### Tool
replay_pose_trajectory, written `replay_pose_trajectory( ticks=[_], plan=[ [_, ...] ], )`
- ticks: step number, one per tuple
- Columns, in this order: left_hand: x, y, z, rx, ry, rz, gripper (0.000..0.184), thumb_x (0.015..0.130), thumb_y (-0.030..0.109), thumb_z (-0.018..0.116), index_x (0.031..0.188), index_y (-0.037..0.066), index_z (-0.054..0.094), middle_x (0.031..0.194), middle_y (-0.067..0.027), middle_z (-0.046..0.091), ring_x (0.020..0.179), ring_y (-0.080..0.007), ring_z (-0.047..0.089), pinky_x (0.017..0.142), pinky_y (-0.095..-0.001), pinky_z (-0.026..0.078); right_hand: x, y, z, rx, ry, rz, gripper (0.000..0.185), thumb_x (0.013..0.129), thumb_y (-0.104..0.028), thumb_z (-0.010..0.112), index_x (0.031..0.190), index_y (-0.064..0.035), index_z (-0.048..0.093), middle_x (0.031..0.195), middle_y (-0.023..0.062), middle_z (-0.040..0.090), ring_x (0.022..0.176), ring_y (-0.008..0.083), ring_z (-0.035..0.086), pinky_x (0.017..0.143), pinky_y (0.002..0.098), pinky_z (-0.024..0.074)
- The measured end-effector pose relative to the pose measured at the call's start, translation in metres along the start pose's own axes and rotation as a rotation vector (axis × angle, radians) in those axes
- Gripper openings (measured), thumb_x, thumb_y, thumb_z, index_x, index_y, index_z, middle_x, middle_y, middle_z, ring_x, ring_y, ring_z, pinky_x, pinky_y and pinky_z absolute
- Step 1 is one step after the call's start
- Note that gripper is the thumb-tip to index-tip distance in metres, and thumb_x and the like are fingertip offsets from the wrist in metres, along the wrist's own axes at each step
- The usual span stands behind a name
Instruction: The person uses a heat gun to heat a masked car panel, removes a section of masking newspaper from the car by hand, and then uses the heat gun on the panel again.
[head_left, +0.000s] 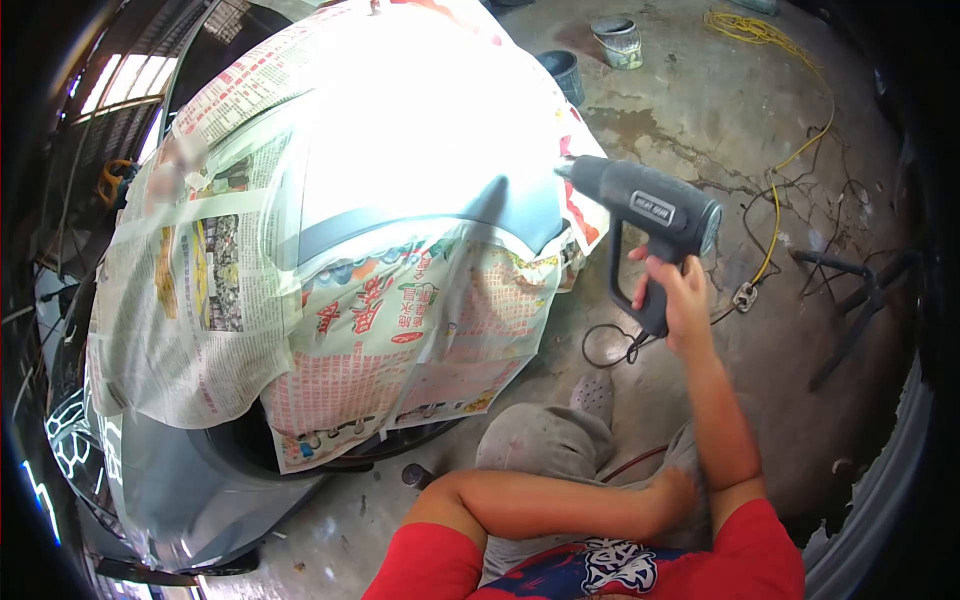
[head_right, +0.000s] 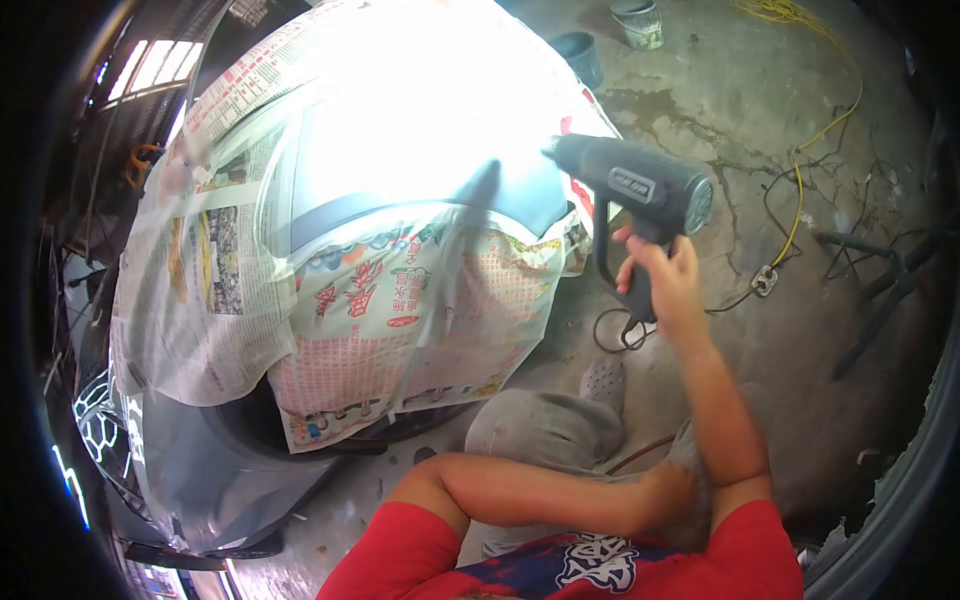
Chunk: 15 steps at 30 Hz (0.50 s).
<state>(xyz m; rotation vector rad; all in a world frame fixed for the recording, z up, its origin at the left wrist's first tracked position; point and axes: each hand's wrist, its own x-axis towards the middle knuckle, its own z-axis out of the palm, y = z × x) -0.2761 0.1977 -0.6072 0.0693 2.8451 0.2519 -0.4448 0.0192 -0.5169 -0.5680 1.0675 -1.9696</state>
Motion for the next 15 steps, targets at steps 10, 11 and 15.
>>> replay_pose_trajectory(
  ticks=[10,11,15],
  plan=[
    [-0.001,-0.005,-0.043,-0.106,-0.475,0.220,0.027,0.086,0.030,0.060,0.096,0.013,0.079,0.104,-0.0114,0.074,0.097,-0.0276,0.069,0.083,-0.0426,0.049,-0.060,-0.007,0.067,-0.535,-0.735,-0.486,0.061,0.081,-0.018,0.076,0.135,-0.0026,0.053,0.124,0.0174,0.065,0.102,0.0347,0.068,0.085,0.0393,0.0549],
    [0.001,-0.004,-0.032,-0.115,-0.466,0.208,0.032,0.084,0.034,0.062,0.098,0.011,0.078,0.107,-0.0150,0.072,0.100,-0.0292,0.069,0.088,-0.0432,0.048,-0.063,-0.015,0.078,-0.580,-0.775,-0.542,0.064,0.080,-0.020,0.076,0.137,-0.0026,0.051,0.122,0.0169,0.066,0.100,0.0352,0.068,0.082,0.0402,0.0555],
    [0.010,0.002,0.001,-0.197,-0.424,0.133,0.045,0.086,0.040,0.061,0.112,0.006,0.074,0.120,-0.0214,0.067,0.117,-0.0341,0.062,0.105,-0.0452,0.042,-0.072,-0.008,0.094,-0.641,-0.762,-0.727,0.070,0.075,-0.021,0.079,0.138,-0.0044,0.051,0.119,0.0165,0.067,0.101,0.0361,0.068,0.082,0.0418,0.0557]
  ],
)
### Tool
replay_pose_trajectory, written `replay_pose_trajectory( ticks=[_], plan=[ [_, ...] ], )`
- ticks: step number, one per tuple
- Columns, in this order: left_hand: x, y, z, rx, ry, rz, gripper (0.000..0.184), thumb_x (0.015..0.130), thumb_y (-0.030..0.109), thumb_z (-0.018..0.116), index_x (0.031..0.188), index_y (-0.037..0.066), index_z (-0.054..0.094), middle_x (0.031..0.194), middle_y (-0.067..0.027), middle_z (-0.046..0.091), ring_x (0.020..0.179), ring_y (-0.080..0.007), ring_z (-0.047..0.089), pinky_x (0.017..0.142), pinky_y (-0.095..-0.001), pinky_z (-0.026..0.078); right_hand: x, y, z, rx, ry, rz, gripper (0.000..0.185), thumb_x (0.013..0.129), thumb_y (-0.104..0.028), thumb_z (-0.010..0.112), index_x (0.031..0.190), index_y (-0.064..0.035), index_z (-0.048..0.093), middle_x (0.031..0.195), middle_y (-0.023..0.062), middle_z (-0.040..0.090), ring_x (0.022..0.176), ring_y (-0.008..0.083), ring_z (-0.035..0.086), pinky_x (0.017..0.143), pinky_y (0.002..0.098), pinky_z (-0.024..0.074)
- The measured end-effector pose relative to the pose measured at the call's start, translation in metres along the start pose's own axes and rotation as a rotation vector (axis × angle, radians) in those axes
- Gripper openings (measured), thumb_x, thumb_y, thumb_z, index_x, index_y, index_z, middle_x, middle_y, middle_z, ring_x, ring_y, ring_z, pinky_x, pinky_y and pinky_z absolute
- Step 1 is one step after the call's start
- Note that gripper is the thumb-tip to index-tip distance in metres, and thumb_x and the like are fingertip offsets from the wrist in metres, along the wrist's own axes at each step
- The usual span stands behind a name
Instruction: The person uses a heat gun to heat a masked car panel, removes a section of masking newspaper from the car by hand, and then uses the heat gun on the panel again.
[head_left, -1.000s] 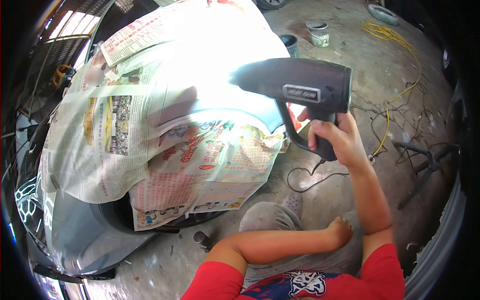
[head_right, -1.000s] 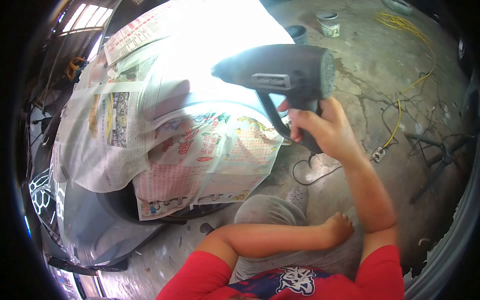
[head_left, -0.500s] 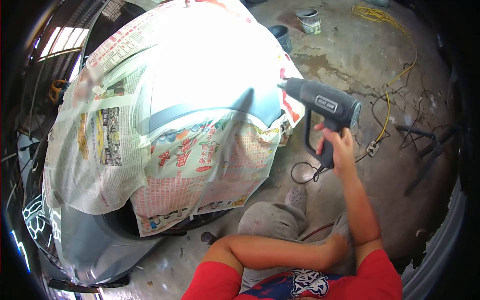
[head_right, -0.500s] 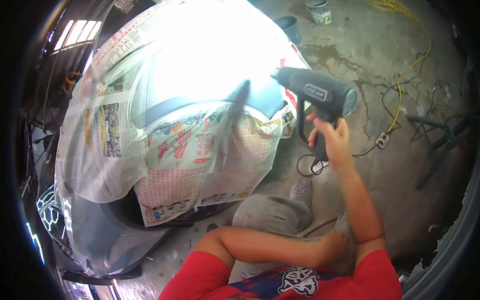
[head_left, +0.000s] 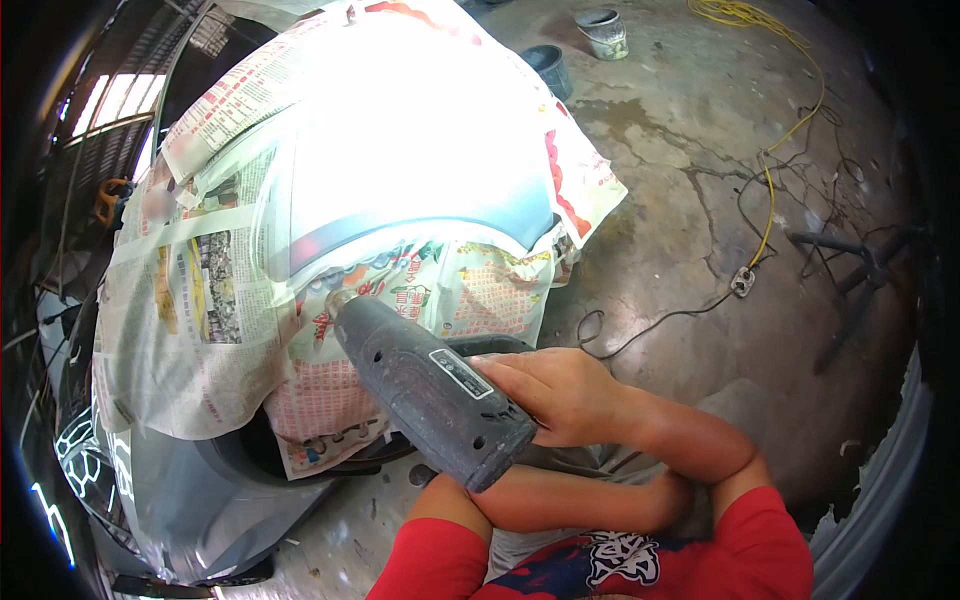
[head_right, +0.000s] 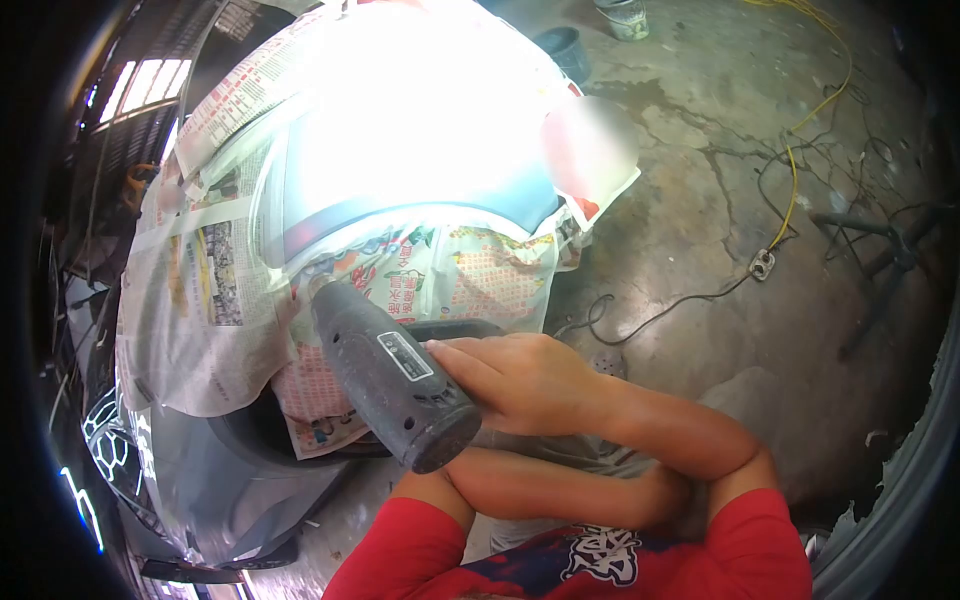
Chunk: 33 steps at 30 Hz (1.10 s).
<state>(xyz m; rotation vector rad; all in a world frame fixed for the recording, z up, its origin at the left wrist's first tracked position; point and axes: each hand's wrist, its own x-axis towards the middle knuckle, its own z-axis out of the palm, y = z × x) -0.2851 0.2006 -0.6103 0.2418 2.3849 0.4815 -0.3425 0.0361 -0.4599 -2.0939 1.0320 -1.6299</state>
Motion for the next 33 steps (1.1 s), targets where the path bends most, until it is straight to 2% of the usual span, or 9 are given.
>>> replay_pose_trajectory(
  ticks=[4,6,9,12,16,19,25,27,33],
  plan=[
    [0.009,-0.005,0.029,-0.119,0.160,-0.005,0.056,0.086,0.044,0.061,0.120,0.002,0.069,0.128,-0.0248,0.063,0.126,-0.0350,0.057,0.109,-0.0452,0.039,-0.017,0.009,-0.006,-0.035,-0.009,0.189,0.067,0.077,-0.018,0.074,0.138,-0.0054,0.049,0.119,0.0167,0.065,0.096,0.0372,0.067,0.078,0.0446,0.0548],
    [-0.014,-0.001,-0.008,-0.144,0.093,-0.050,0.059,0.084,0.045,0.062,0.121,0.000,0.069,0.129,-0.0257,0.062,0.127,-0.0350,0.057,0.110,-0.0457,0.039,-0.032,0.017,-0.011,-0.061,0.007,0.297,0.067,0.077,-0.017,0.073,0.139,-0.0063,0.049,0.120,0.0177,0.065,0.097,0.0374,0.067,0.079,0.0449,0.0546],
    [-0.022,-0.002,-0.028,-0.192,-0.020,-0.024,0.060,0.082,0.045,0.064,0.117,-0.002,0.069,0.127,-0.0262,0.063,0.124,-0.0358,0.059,0.110,-0.0457,0.039,-0.054,0.028,-0.013,-0.064,0.081,0.463,0.066,0.076,-0.018,0.076,0.136,-0.0052,0.052,0.107,0.0203,0.068,0.093,0.0387,0.068,0.077,0.0425,0.0544],
    [-0.010,-0.003,-0.002,-0.122,0.054,-0.009,0.052,0.081,0.042,0.065,0.111,0.000,0.073,0.120,-0.0226,0.068,0.115,-0.0343,0.065,0.102,-0.0455,0.045,-0.078,0.044,-0.008,-0.101,0.159,0.541,0.062,0.075,-0.015,0.075,0.132,-0.0025,0.054,0.102,0.0219,0.068,0.093,0.0406,0.068,0.077,0.0419,0.0544],
    [-0.013,-0.001,-0.015,0.036,0.000,-0.012,0.038,0.081,0.036,0.066,0.101,0.005,0.075,0.108,-0.0150,0.072,0.099,-0.0284,0.069,0.082,-0.0417,0.050,-0.102,0.070,-0.010,-0.138,0.186,0.649,0.056,0.074,-0.011,0.071,0.127,0.0003,0.056,0.102,0.0249,0.067,0.095,0.0448,0.066,0.080,0.0432,0.0542],
    [-0.013,0.002,-0.005,0.189,0.123,-0.014,0.029,0.082,0.032,0.065,0.096,0.009,0.076,0.100,-0.0109,0.073,0.091,-0.0247,0.070,0.073,-0.0390,0.049,-0.115,0.095,-0.014,-0.221,0.251,0.644,0.057,0.082,-0.018,0.071,0.133,-0.0022,0.052,0.100,0.0254,0.068,0.092,0.0450,0.065,0.077,0.0468,0.0531],
    [-0.010,-0.006,-0.004,0.229,0.250,-0.027,0.022,0.085,0.026,0.061,0.092,0.013,0.077,0.092,-0.0066,0.072,0.086,-0.0216,0.069,0.069,-0.0378,0.047,-0.106,0.121,-0.037,-0.191,0.433,0.631,0.040,0.086,-0.014,0.070,0.122,-0.0002,0.056,0.100,0.0236,0.069,0.092,0.0435,0.067,0.077,0.0441,0.0532],
    [-0.011,-0.009,-0.005,0.249,0.306,-0.051,0.021,0.086,0.025,0.060,0.091,0.013,0.077,0.092,-0.0054,0.072,0.085,-0.0210,0.069,0.067,-0.0373,0.047,-0.095,0.121,-0.045,-0.207,0.414,0.576,0.041,0.086,-0.012,0.071,0.122,0.0003,0.056,0.100,0.0233,0.069,0.092,0.0419,0.068,0.077,0.0430,0.0535],
    [-0.007,-0.019,-0.015,0.247,0.248,-0.061,0.022,0.088,0.025,0.058,0.097,0.015,0.076,0.093,-0.0043,0.073,0.086,-0.0205,0.069,0.064,-0.0375,0.045,-0.052,0.081,-0.055,-0.163,0.262,0.352,0.049,0.082,-0.013,0.074,0.125,0.0004,0.055,0.098,0.0220,0.069,0.090,0.0398,0.069,0.076,0.0403,0.0546]
  ],
)
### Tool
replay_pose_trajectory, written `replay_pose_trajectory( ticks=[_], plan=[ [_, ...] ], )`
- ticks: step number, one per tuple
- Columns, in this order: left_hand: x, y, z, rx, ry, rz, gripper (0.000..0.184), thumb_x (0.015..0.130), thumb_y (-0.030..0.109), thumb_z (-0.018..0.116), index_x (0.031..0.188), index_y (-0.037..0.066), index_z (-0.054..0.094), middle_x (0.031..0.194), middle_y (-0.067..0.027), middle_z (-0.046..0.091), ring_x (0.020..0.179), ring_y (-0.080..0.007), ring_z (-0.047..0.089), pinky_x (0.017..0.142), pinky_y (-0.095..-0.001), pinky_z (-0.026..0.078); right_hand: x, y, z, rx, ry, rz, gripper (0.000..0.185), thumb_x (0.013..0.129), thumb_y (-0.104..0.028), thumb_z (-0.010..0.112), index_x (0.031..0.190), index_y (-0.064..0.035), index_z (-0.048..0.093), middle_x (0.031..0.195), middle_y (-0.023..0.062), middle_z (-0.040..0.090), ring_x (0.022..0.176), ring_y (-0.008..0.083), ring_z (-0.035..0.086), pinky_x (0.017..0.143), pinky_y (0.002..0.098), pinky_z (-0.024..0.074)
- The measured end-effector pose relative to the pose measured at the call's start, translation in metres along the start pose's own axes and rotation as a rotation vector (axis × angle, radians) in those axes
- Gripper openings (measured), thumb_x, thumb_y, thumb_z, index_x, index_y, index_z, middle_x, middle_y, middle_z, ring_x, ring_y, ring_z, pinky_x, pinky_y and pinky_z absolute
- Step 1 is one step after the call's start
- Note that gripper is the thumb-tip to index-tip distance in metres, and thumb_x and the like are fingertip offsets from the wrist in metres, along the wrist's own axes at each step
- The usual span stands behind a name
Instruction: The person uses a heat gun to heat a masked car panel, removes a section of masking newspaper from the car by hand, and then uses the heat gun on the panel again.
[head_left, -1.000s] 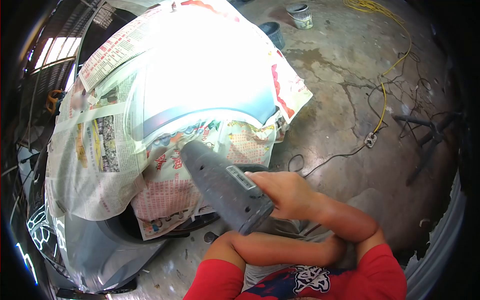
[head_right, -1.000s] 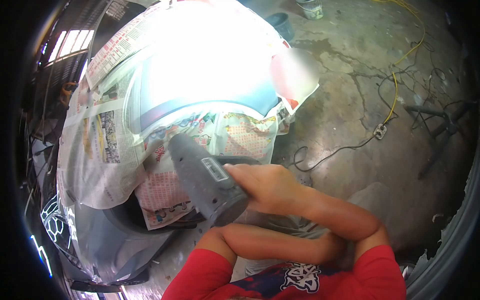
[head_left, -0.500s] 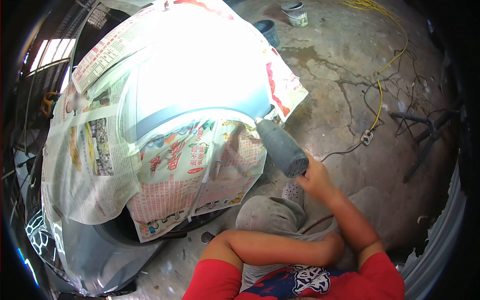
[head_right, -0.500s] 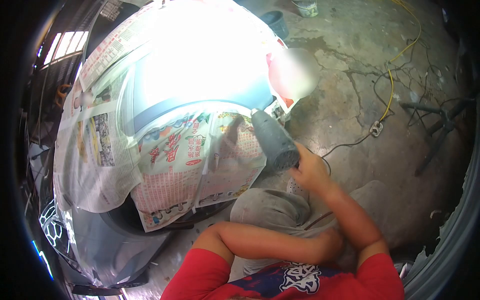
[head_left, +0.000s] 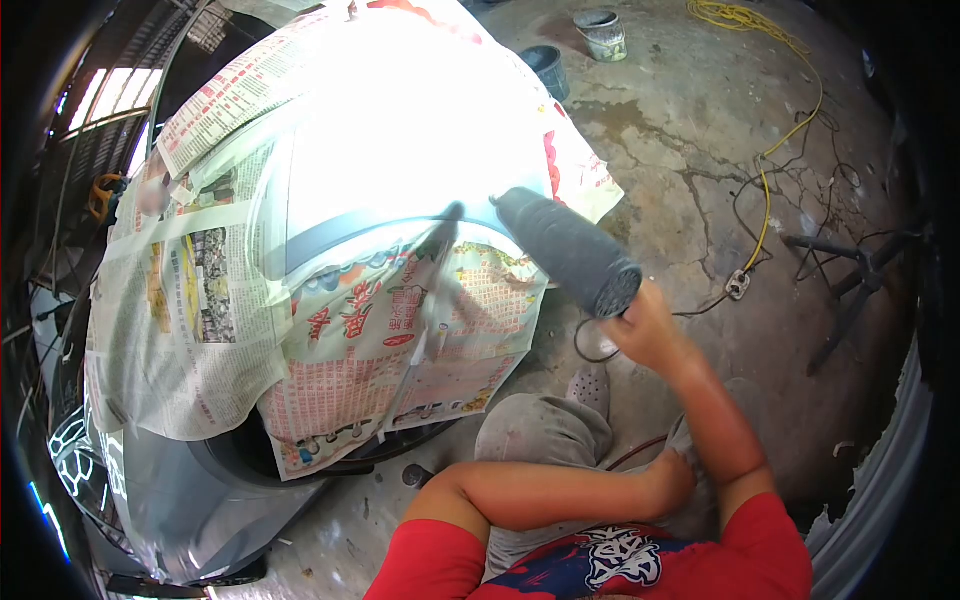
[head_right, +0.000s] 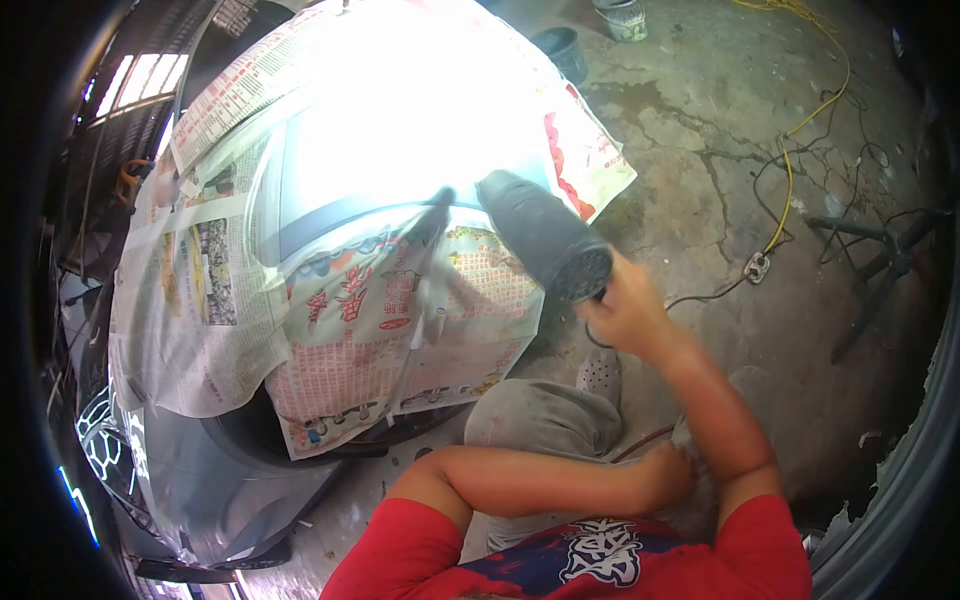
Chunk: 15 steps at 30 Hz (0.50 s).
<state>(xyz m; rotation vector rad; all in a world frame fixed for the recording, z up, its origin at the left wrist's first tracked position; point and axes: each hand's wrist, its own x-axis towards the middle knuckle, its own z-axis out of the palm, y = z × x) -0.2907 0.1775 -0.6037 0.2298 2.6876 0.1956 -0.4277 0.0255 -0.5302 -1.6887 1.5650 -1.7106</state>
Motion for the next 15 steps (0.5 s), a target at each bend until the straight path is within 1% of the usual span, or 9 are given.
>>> replay_pose_trajectory(
  ticks=[1,3,6,8,9,11,12,14,15],
  plan=[
    [0.002,0.000,-0.002,-0.029,-0.044,-0.022,0.024,0.089,0.025,0.057,0.100,0.015,0.076,0.097,-0.0049,0.073,0.091,-0.0211,0.069,0.069,-0.0381,0.046,0.002,-0.008,0.002,0.022,-0.031,-0.051,0.051,0.081,-0.013,0.075,0.126,0.0003,0.055,0.098,0.0215,0.070,0.089,0.0398,0.069,0.076,0.0400,0.0548],
    [0.008,0.000,-0.004,-0.087,-0.133,-0.065,0.028,0.090,0.026,0.056,0.107,0.014,0.075,0.105,-0.0062,0.073,0.101,-0.0222,0.068,0.078,-0.0393,0.048,0.004,-0.032,0.007,0.113,-0.134,-0.029,0.060,0.078,-0.014,0.075,0.132,0.0002,0.052,0.097,0.0203,0.070,0.088,0.0402,0.069,0.075,0.0405,0.0556],
    [0.018,-0.005,0.040,0.046,0.194,0.037,0.034,0.091,0.026,0.054,0.117,0.013,0.073,0.121,-0.0071,0.069,0.117,-0.0231,0.062,0.096,-0.0405,0.044,0.017,-0.068,0.016,0.146,-0.216,-0.190,0.065,0.076,-0.013,0.074,0.135,0.0001,0.050,0.100,0.0202,0.069,0.085,0.0388,0.070,0.072,0.0407,0.0560],
    [0.026,-0.002,0.058,0.026,0.251,-0.006,0.037,0.091,0.026,0.054,0.122,0.012,0.071,0.128,-0.0065,0.066,0.124,-0.0231,0.057,0.105,-0.0405,0.037,0.022,-0.075,0.024,0.140,-0.191,-0.359,0.067,0.075,-0.012,0.073,0.136,-0.0014,0.049,0.103,0.0203,0.069,0.083,0.0386,0.070,0.071,0.0416,0.0560],
    [0.029,-0.001,0.064,0.016,0.280,-0.027,0.039,0.091,0.026,0.054,0.124,0.012,0.070,0.132,-0.0062,0.065,0.128,-0.0231,0.054,0.110,-0.0405,0.034,0.024,-0.079,0.022,0.162,-0.231,-0.288,0.066,0.074,-0.011,0.073,0.135,-0.0017,0.050,0.104,0.0201,0.069,0.083,0.0373,0.070,0.072,0.0408,0.0559],
    [0.023,-0.003,0.052,0.031,0.258,-0.009,0.036,0.091,0.025,0.054,0.119,0.012,0.072,0.126,-0.0078,0.067,0.121,-0.0227,0.059,0.103,-0.0400,0.040,0.031,-0.089,0.013,0.207,-0.313,-0.145,0.063,0.073,-0.010,0.073,0.133,-0.0023,0.053,0.106,0.0197,0.068,0.084,0.0348,0.070,0.073,0.0392,0.0557],
    [0.019,-0.005,0.043,0.038,0.248,-0.001,0.034,0.091,0.024,0.055,0.117,0.012,0.073,0.123,-0.0085,0.068,0.118,-0.0224,0.062,0.099,-0.0398,0.043,0.036,-0.090,0.010,0.216,-0.271,-0.160,0.060,0.074,-0.010,0.073,0.131,-0.0020,0.055,0.105,0.0197,0.068,0.083,0.0335,0.070,0.073,0.0384,0.0555],
    [0.015,-0.006,0.006,-0.094,-0.004,-0.055,0.030,0.090,0.023,0.056,0.111,0.012,0.074,0.116,-0.0090,0.071,0.109,-0.0224,0.066,0.090,-0.0392,0.047,0.053,-0.084,0.003,0.235,-0.190,-0.190,0.055,0.075,-0.009,0.073,0.127,-0.0013,0.058,0.103,0.0197,0.068,0.082,0.0308,0.069,0.073,0.0369,0.0552],
    [0.014,-0.007,-0.004,-0.160,-0.129,-0.084,0.028,0.090,0.023,0.056,0.108,0.012,0.074,0.112,-0.0093,0.072,0.104,-0.0224,0.068,0.086,-0.0388,0.049,0.064,-0.066,0.006,0.192,-0.068,-0.376,0.045,0.080,-0.009,0.071,0.122,0.0021,0.059,0.099,0.0167,0.069,0.078,0.0244,0.069,0.069,0.0342,0.0548]
  ],
)
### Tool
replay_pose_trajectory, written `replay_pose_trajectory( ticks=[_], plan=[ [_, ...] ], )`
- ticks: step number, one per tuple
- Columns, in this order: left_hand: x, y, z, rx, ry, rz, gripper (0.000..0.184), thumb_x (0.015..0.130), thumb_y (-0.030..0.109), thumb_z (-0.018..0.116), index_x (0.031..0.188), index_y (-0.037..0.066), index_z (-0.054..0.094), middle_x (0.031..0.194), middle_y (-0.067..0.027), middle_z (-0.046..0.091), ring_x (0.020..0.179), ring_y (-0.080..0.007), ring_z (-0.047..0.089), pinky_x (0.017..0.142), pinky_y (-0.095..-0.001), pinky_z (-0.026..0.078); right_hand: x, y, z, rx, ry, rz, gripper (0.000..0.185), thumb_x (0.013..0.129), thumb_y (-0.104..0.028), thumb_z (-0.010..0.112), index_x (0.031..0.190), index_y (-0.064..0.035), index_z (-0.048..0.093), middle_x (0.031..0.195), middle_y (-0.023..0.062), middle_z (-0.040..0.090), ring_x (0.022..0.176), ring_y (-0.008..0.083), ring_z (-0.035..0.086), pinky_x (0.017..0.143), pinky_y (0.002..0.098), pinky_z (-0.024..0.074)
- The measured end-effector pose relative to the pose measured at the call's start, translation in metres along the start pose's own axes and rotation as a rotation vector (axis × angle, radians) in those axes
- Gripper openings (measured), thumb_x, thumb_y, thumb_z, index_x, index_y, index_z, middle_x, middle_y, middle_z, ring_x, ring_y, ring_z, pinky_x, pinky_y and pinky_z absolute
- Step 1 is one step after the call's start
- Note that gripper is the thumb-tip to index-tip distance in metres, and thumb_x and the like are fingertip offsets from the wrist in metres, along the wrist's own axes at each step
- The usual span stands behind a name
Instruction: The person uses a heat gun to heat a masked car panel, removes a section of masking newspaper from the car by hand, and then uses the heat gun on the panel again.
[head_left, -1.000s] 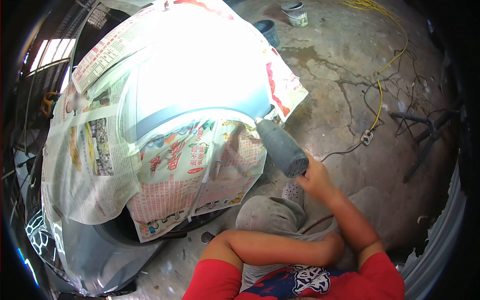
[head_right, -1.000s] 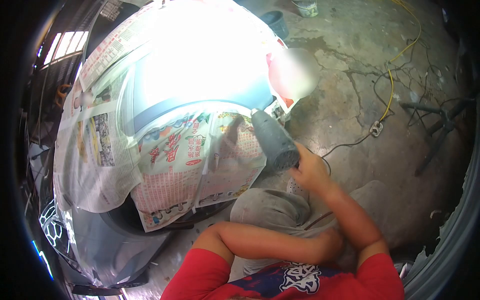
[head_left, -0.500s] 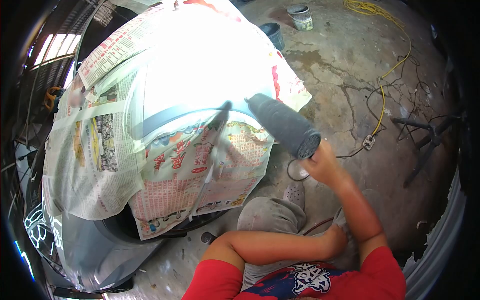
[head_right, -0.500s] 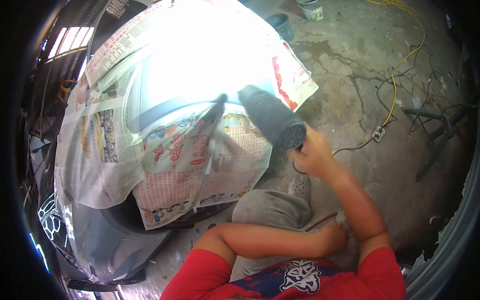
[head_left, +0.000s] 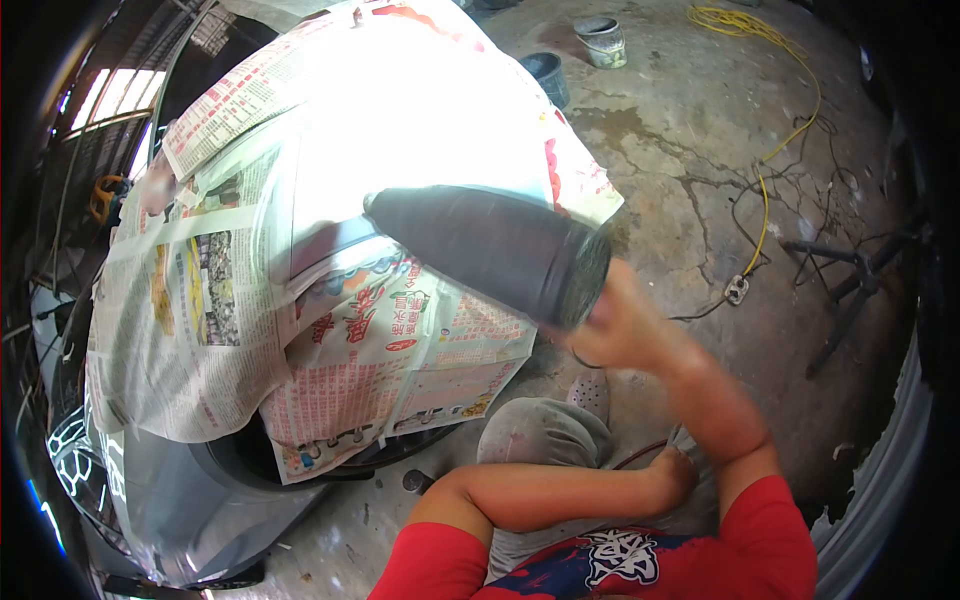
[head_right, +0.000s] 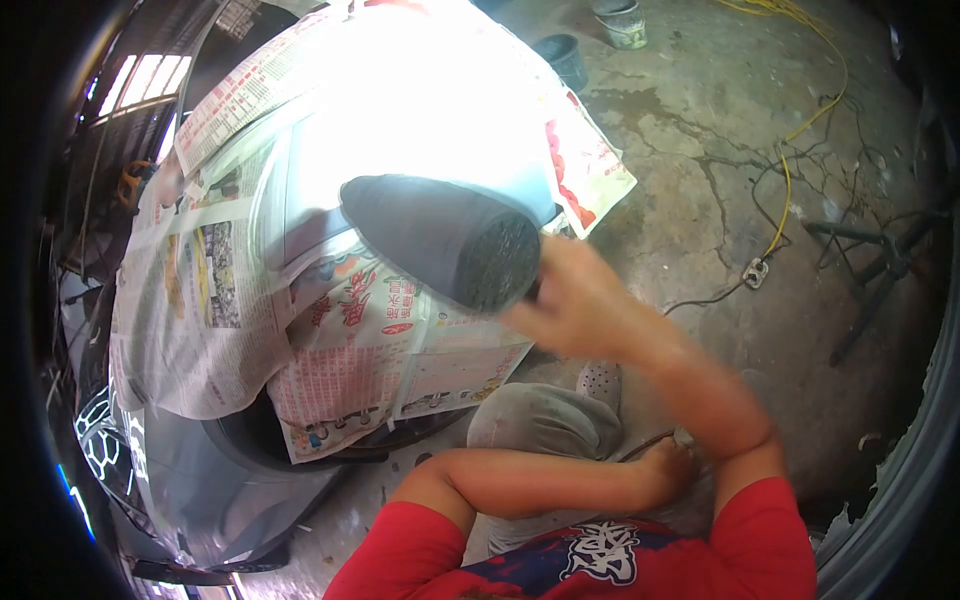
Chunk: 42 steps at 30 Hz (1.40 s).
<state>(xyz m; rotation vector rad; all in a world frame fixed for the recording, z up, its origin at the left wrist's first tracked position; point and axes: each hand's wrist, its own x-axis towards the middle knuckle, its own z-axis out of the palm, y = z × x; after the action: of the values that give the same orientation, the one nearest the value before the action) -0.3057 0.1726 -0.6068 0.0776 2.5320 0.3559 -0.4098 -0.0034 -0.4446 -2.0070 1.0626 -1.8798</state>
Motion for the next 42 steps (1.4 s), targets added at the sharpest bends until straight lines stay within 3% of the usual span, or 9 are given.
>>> replay_pose_trajectory(
  ticks=[2,4,9,14,23,29,32,36,42],
  plan=[
    [-0.002,-0.003,0.002,0.075,0.073,0.039,0.025,0.089,0.022,0.057,0.103,0.012,0.075,0.105,-0.0086,0.073,0.097,-0.0226,0.070,0.078,-0.0381,0.050,0.013,-0.008,-0.014,0.422,0.133,0.511,0.037,0.086,-0.011,0.070,0.119,0.0028,0.060,0.095,0.0123,0.069,0.071,0.0200,0.066,0.065,0.0345,0.0543],
    [-0.003,-0.003,0.003,0.105,0.109,0.053,0.023,0.089,0.022,0.058,0.100,0.012,0.075,0.102,-0.0080,0.073,0.094,-0.0231,0.071,0.075,-0.0376,0.050,0.026,0.006,-0.035,0.475,0.205,0.616,0.030,0.089,-0.013,0.068,0.113,0.0027,0.061,0.088,0.0089,0.067,0.069,0.0147,0.063,0.063,0.0319,0.0529],
    [-0.004,-0.004,-0.006,0.051,0.087,0.051,0.022,0.089,0.022,0.058,0.098,0.012,0.075,0.101,-0.0073,0.073,0.094,-0.0231,0.070,0.075,-0.0370,0.049,0.051,0.053,-0.080,0.300,0.459,0.690,0.029,0.089,-0.024,0.066,0.105,0.0003,0.064,0.071,0.0076,0.063,0.060,0.0129,0.060,0.056,0.0283,0.0492],
    [-0.002,-0.004,0.000,0.098,0.201,0.045,0.019,0.088,0.022,0.058,0.094,0.013,0.074,0.096,-0.0068,0.071,0.089,-0.0221,0.068,0.072,-0.0374,0.048,0.080,0.104,-0.126,0.265,0.501,0.685,0.028,0.092,-0.026,0.066,0.109,-0.0041,0.060,0.100,0.0059,0.071,0.061,0.0123,0.060,0.058,0.0288,0.0524],
    [-0.005,-0.013,-0.016,0.074,0.153,0.004,0.021,0.089,0.022,0.057,0.096,0.011,0.074,0.098,-0.0095,0.071,0.094,-0.0236,0.068,0.074,-0.0388,0.051,0.073,0.093,-0.130,0.285,0.381,0.717,0.029,0.093,-0.025,0.064,0.112,-0.0036,0.060,0.102,0.0069,0.072,0.065,0.0115,0.061,0.061,0.0277,0.0544],
    [-0.004,-0.018,-0.008,0.067,0.136,0.068,0.024,0.091,0.021,0.056,0.103,0.008,0.072,0.102,-0.0132,0.071,0.096,-0.0274,0.070,0.078,-0.0425,0.053,-0.001,0.082,-0.120,0.258,0.346,0.783,0.028,0.090,-0.016,0.065,0.109,0.0027,0.057,0.101,0.0116,0.070,0.061,0.0137,0.060,0.058,0.0309,0.0548],
    [-0.018,-0.021,-0.030,0.115,0.115,0.152,0.022,0.091,0.019,0.054,0.101,0.007,0.070,0.102,-0.0140,0.072,0.091,-0.0281,0.071,0.074,-0.0417,0.056,-0.059,0.078,-0.115,0.398,0.483,0.811,0.029,0.089,-0.012,0.065,0.114,0.0015,0.056,0.089,0.0099,0.068,0.062,0.0143,0.063,0.058,0.0316,0.0554],
    [-0.019,-0.024,-0.044,0.102,0.135,0.194,0.017,0.091,0.017,0.053,0.097,0.007,0.065,0.095,-0.0132,0.070,0.086,-0.0286,0.072,0.070,-0.0406,0.057,-0.135,0.071,-0.132,0.365,0.597,0.831,0.032,0.090,-0.007,0.065,0.120,0.0009,0.056,0.092,0.0098,0.067,0.063,0.0142,0.063,0.057,0.0305,0.0532],
    [-0.019,-0.030,-0.049,0.128,0.158,0.255,0.012,0.089,0.016,0.053,0.094,0.008,0.061,0.090,-0.0112,0.067,0.082,-0.0271,0.070,0.069,-0.0406,0.057,-0.246,0.052,-0.198,0.298,0.718,0.880,0.033,0.091,-0.013,0.061,0.121,0.0018,0.057,0.098,0.0082,0.066,0.071,0.0140,0.062,0.065,0.0303,0.0525]
  ],
)
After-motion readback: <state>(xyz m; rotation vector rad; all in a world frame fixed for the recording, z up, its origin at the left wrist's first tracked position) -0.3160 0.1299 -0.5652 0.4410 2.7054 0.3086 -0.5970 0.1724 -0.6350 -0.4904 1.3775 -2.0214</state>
